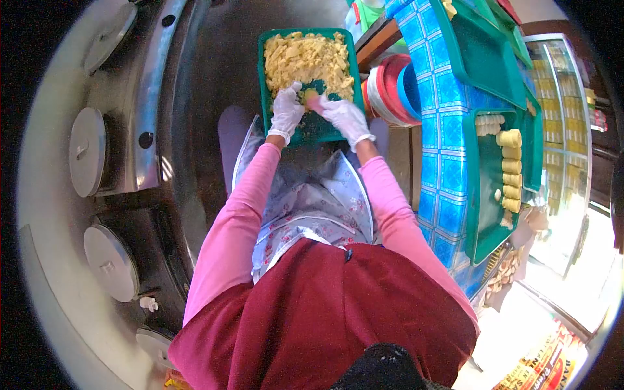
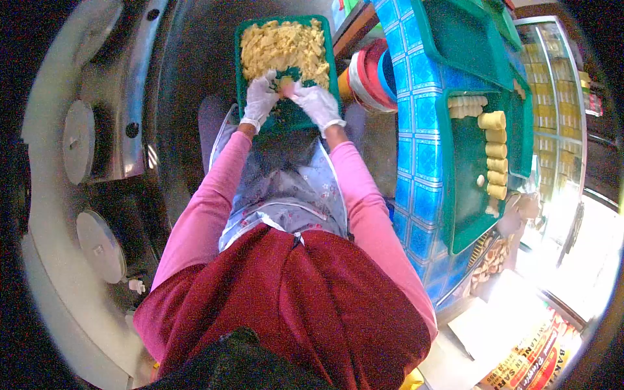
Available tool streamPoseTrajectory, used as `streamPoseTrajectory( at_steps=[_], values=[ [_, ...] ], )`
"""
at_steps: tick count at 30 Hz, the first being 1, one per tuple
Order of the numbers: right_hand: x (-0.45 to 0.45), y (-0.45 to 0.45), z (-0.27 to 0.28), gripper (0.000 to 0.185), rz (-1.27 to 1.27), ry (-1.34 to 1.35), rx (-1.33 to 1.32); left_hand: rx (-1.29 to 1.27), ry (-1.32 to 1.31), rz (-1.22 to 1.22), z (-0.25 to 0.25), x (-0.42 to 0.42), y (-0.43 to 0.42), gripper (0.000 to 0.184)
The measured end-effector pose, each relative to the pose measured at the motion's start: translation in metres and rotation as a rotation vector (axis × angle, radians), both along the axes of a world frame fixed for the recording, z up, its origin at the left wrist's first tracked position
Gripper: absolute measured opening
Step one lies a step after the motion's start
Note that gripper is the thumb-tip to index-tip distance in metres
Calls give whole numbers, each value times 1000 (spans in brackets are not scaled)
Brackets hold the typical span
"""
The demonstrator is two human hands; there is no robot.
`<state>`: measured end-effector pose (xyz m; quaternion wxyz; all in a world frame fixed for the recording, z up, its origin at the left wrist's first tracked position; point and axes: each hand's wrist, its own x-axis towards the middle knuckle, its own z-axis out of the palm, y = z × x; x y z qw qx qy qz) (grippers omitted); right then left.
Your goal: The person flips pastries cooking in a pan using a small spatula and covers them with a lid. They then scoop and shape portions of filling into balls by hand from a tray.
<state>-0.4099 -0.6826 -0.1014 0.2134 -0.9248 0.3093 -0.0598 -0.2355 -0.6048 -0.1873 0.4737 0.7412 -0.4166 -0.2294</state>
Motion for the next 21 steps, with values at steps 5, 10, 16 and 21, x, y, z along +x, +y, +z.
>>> streamPoseTrajectory(
  at_steps=[5,10,16,21],
  values=[
    [-27,-12,13,30,-89,-13,-181,162,-433,-99,17,-11,10,40],
    [-1,14,-13,22,99,-7,-309,135,-274,-38,28,-30,9,24],
    [3,36,19,25,-129,-116,-81,-156,-170,116,21,-42,6,24],
    [-10,19,19,24,-127,-127,-148,166,0,134,31,-24,-26,12]
  ],
)
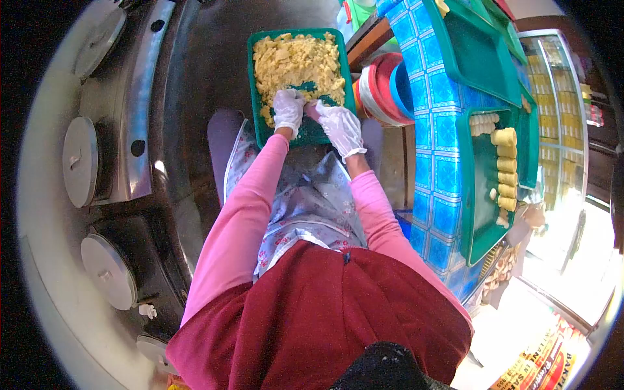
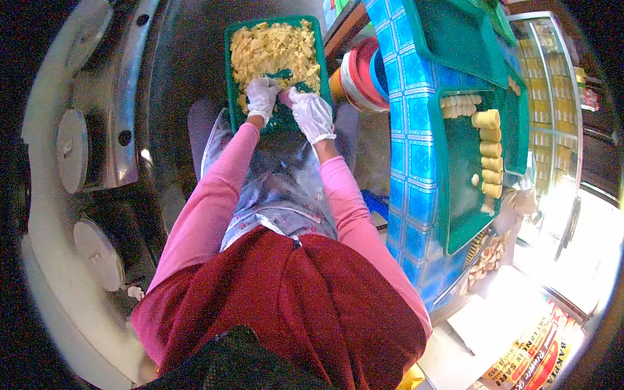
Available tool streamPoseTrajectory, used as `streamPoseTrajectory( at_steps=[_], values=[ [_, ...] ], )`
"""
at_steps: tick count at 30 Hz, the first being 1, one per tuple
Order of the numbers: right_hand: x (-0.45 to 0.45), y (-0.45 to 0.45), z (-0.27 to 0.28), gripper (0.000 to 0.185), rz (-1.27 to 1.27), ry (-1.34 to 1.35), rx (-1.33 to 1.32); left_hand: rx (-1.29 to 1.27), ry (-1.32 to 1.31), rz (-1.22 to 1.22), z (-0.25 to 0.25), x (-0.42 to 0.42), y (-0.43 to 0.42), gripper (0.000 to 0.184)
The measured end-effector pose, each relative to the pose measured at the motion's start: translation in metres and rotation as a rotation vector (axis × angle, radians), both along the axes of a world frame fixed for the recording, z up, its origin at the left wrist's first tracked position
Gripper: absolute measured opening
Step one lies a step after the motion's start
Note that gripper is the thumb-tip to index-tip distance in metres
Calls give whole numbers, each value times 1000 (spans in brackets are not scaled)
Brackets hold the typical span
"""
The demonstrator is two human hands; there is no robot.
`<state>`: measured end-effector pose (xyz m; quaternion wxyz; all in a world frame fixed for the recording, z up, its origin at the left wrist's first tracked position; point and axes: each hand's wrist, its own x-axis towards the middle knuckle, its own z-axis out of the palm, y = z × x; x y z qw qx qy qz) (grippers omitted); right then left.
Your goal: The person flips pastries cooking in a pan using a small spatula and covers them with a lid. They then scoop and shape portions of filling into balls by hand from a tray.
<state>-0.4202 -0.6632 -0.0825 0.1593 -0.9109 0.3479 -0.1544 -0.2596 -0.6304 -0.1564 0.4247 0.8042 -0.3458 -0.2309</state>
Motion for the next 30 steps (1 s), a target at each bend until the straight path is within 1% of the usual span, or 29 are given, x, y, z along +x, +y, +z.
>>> streamPoseTrajectory(
  at_steps=[1,2,3,4,5,7,8,9,10,11,12,13,15,16,17,18,19,21,22,23,24,25,27,29,30],
  values=[
    [-5,-2,-4,23,-13,-35,-70,39,-17,9,-2,3,-3,12],
    [-6,-10,-8,24,-47,-12,24,81,-34,18,1,6,-7,12],
    [-2,-11,0,22,-20,-194,59,123,-52,25,-3,9,-11,12],
    [4,-10,15,25,-20,-205,27,171,-114,35,-7,12,-16,15],
    [12,-6,26,28,-20,-216,-7,141,-81,42,-12,12,-17,16],
    [33,-7,26,32,-12,169,82,79,-13,62,-22,16,-17,19],
    [40,-15,-29,35,-54,183,139,81,0,58,-17,17,-11,26],
    [43,-7,-44,32,-25,-75,85,58,112,37,-37,20,-11,27],
    [45,-3,-46,33,-52,-90,127,40,224,16,-74,22,-9,29],
    [52,-4,-46,35,-72,-110,162,13,330,0,-94,29,-11,30],
    [55,-6,-50,36,-63,-96,175,-42,432,45,-62,23,-4,37],
    [53,-5,-54,37,-63,-76,194,-83,459,92,-40,13,7,40],
    [49,-8,-55,38,-91,-17,200,-202,509,178,-9,2,7,46],
    [46,-2,-55,37,-118,30,204,-250,403,217,-23,2,4,41],
    [46,0,-54,36,-141,70,205,-298,460,220,-37,1,3,42],
    [44,8,-41,36,-147,-24,255,-346,514,224,-41,3,3,42],
    [39,9,-41,32,-111,-20,228,-387,572,232,-47,2,8,43],
    [25,8,-36,28,-37,-8,169,-385,498,190,-52,4,8,42],
    [19,7,-27,29,-33,113,195,-369,439,154,-50,4,6,42],
    [12,8,-19,30,-14,107,194,-344,383,115,-49,2,6,43],
    [4,7,-16,31,3,102,194,-297,171,24,-24,3,8,48],
    [-2,5,-10,32,18,97,193,-194,-6,-80,-21,9,0,49],
    [-15,6,-8,34,-59,77,127,27,-347,-292,-18,17,-7,51],
    [-21,1,-12,36,-101,42,62,21,-327,-309,-4,18,-4,46],
    [-17,2,-9,38,-104,-50,54,42,-310,-300,-7,20,-6,45]
  ],
)
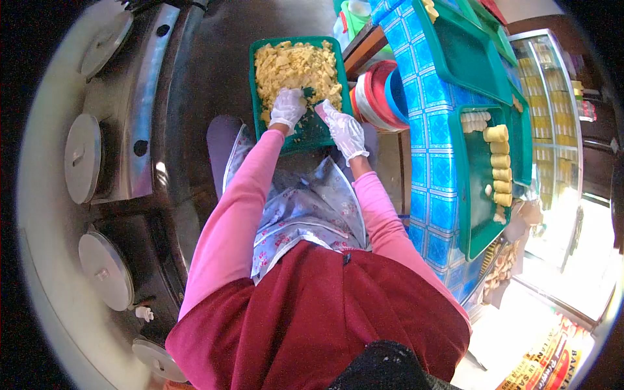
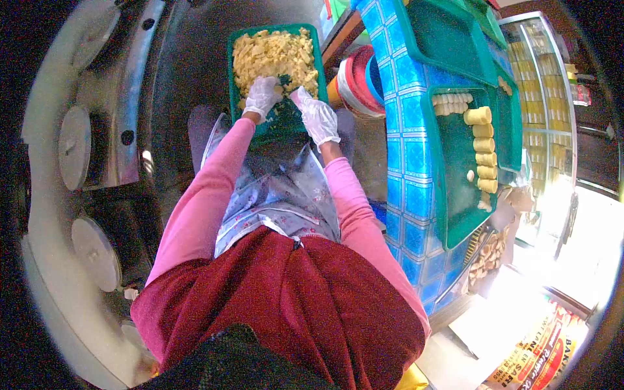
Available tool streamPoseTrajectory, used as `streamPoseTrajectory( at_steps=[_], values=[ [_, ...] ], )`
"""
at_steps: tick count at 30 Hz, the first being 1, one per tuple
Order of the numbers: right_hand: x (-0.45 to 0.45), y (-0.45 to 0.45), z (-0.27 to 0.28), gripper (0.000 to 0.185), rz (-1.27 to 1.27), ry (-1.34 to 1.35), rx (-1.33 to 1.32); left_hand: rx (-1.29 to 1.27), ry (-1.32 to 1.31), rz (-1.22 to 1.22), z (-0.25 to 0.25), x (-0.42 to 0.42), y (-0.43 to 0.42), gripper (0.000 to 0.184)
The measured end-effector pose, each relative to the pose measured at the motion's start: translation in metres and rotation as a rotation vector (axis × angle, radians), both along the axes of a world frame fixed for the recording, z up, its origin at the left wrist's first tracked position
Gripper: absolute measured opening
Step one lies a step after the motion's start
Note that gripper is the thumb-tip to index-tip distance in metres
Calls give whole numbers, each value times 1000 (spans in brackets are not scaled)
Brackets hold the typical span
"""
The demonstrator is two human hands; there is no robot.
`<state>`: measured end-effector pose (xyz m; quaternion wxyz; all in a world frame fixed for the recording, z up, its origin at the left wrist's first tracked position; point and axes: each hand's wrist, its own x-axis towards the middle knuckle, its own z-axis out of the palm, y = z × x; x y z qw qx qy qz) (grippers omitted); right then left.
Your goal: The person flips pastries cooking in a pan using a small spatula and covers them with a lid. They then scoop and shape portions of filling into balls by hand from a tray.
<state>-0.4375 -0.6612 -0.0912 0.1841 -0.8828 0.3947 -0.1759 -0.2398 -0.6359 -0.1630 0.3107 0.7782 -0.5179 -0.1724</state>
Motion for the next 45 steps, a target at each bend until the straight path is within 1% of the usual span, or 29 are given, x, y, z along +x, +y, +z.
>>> streamPoseTrajectory(
  at_steps=[1,3,5,6,9,10,12,13,14,16,17,19,20,22,23,24,26,28,29,31,32,35,36,39,40,41,43,44,45],
  values=[
    [6,0,3,39,1,-29,10,23,15,14,-3,1,-1,44],
    [21,1,5,40,7,-84,38,20,227,134,-18,0,4,53],
    [40,-1,0,45,34,62,104,20,439,266,-35,-2,10,63],
    [48,2,-5,47,46,103,93,116,454,295,-9,-5,18,72],
    [67,12,-17,46,20,108,57,-130,972,283,-66,1,14,75],
    [69,13,-21,45,-1,93,43,-35,989,403,3,-10,26,71],
    [69,16,-21,46,68,84,66,-150,803,333,-33,-8,22,67],
    [70,17,-21,46,100,80,75,-206,708,295,-33,-9,20,64],
    [67,27,-22,47,98,70,28,-178,833,318,-33,-9,20,66],
    [61,29,-18,44,117,127,32,-115,1080,371,0,-12,31,69],
    [61,29,-14,43,128,145,32,-156,1030,356,3,-11,32,68],
    [44,24,4,35,159,225,126,-234,938,320,-23,-14,31,66],
    [37,18,4,34,153,210,123,-381,887,283,-46,-15,26,62],
    [15,11,6,43,159,223,178,-125,409,99,0,-6,28,65],
    [8,9,7,41,142,223,170,1,168,5,17,-3,29,67],
    [3,9,5,39,115,157,160,21,42,-54,2,2,20,57],
    [4,9,6,38,69,84,160,15,-17,-47,-1,7,17,52],
    [24,11,13,38,27,69,187,94,4,25,6,3,19,46],
    [36,8,3,38,53,21,158,96,106,100,13,0,19,46],
    [64,13,17,39,78,141,210,101,309,252,23,-2,22,48],
    [73,13,-16,40,81,111,216,-98,495,244,-36,2,17,43],
    [73,24,-17,38,59,-62,151,-212,577,325,-5,-9,31,41],
    [70,22,-19,32,71,35,134,-182,744,272,-2,-7,31,35],
    [53,13,-22,26,67,270,195,98,427,284,5,-7,28,29],
    [45,10,-24,23,102,263,132,-2,401,263,5,-6,30,28],
    [33,7,-25,27,150,211,100,45,414,261,6,-5,29,31],
    [18,3,-9,35,188,247,100,141,439,249,6,-2,27,38],
    [14,6,-4,36,104,209,126,9,382,185,-29,2,22,47],
    [11,3,-2,36,104,184,145,12,243,123,-24,5,23,54]
  ],
)
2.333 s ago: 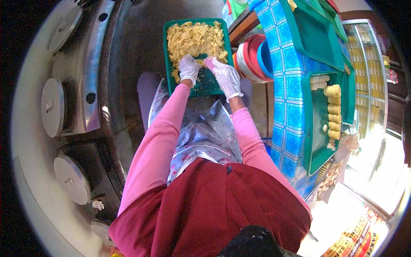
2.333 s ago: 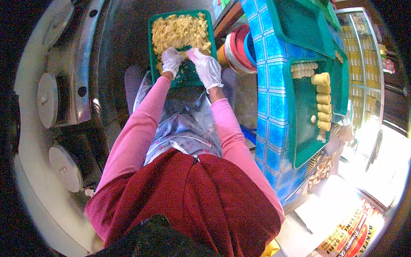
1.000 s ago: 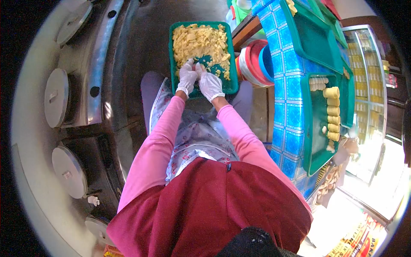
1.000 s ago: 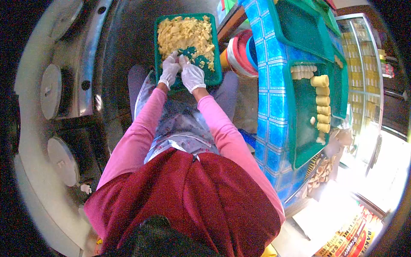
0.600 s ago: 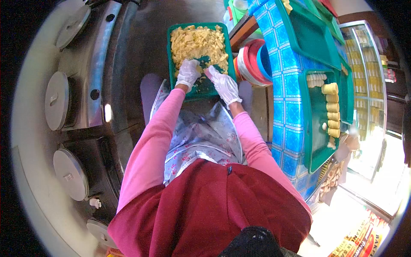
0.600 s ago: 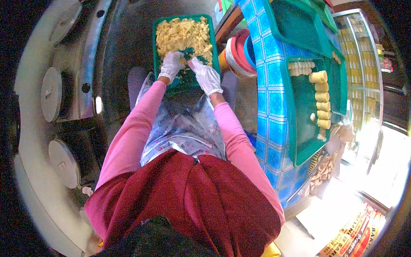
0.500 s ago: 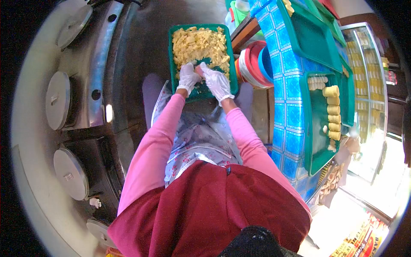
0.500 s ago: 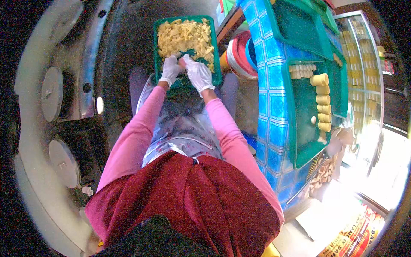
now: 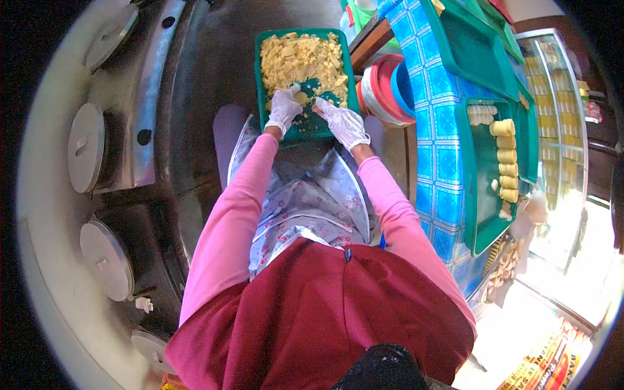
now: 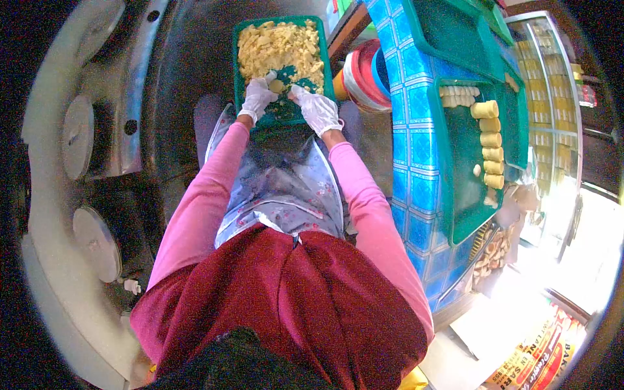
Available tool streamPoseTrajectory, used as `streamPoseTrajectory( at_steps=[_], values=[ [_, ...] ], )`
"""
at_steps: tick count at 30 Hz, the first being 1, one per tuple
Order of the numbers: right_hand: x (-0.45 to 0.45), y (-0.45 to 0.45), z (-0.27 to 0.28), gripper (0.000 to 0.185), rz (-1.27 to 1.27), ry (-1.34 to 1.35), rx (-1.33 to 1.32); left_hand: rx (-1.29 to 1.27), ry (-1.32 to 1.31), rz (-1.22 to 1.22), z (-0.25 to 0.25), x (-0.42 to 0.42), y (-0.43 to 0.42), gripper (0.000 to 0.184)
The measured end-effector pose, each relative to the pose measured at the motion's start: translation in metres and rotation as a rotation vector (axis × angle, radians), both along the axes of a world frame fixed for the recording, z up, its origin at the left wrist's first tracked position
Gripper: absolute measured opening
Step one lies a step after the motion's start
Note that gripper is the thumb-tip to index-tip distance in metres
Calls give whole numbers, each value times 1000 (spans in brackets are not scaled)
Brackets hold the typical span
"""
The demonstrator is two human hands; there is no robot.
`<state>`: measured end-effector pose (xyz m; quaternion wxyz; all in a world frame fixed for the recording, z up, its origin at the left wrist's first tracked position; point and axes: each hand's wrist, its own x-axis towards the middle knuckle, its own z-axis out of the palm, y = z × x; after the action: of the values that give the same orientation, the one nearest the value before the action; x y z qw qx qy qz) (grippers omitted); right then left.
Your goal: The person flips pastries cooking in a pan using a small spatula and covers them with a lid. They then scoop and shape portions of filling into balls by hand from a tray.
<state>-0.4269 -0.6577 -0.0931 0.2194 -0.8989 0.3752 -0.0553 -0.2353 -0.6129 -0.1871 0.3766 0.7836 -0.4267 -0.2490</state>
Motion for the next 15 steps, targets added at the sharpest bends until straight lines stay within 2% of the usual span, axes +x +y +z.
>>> streamPoseTrajectory(
  at_steps=[2,3,6,7,10,11,14,15],
  values=[
    [-7,-2,1,35,-11,-47,48,11,-277,-130,28,1,9,69],
    [-2,2,3,29,-43,-54,-43,-2,-210,-163,34,0,13,56],
    [10,15,16,18,-76,55,-482,-31,-296,-251,33,8,5,42],
    [16,17,20,10,-101,-17,-545,-64,-302,-239,33,9,7,35],
    [36,-3,-23,13,-77,-211,-386,-134,-313,-179,34,10,9,23],
    [46,-7,-35,16,-159,-487,13,-128,-307,-146,31,8,10,22],
    [72,-19,-56,18,-268,-482,400,-119,-300,-100,33,2,10,20],
    [77,-24,-59,18,-288,-447,315,-115,-298,-93,39,2,10,19]
  ],
)
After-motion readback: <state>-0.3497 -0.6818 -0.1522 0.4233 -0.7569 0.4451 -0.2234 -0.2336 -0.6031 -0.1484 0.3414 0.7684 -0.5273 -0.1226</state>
